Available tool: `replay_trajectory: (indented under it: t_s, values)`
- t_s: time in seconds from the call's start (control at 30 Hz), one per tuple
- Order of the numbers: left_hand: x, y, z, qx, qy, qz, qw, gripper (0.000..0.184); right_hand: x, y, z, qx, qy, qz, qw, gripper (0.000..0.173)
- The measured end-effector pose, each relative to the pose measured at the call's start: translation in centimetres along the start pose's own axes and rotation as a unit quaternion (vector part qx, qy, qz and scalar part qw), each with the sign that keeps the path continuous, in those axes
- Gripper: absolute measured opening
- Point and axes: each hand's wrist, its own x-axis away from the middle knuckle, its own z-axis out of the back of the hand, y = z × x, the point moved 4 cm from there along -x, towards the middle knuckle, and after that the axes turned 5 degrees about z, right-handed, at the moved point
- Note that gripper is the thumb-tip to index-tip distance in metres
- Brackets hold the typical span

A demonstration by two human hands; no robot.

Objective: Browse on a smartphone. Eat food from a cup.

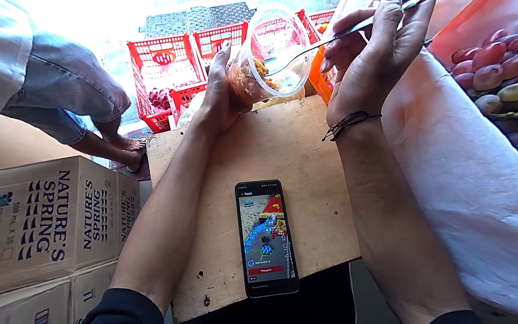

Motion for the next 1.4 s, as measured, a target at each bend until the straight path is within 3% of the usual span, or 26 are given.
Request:
replay_trajectory:
  t_s: [1.4]
  values:
    - [-0.54,-0.12,0.18,0.011,-0.007,-0.002,1.000,0.070,0.00,-0.03,-0.03,0.009,0.004,-0.009,1.000,0.013]
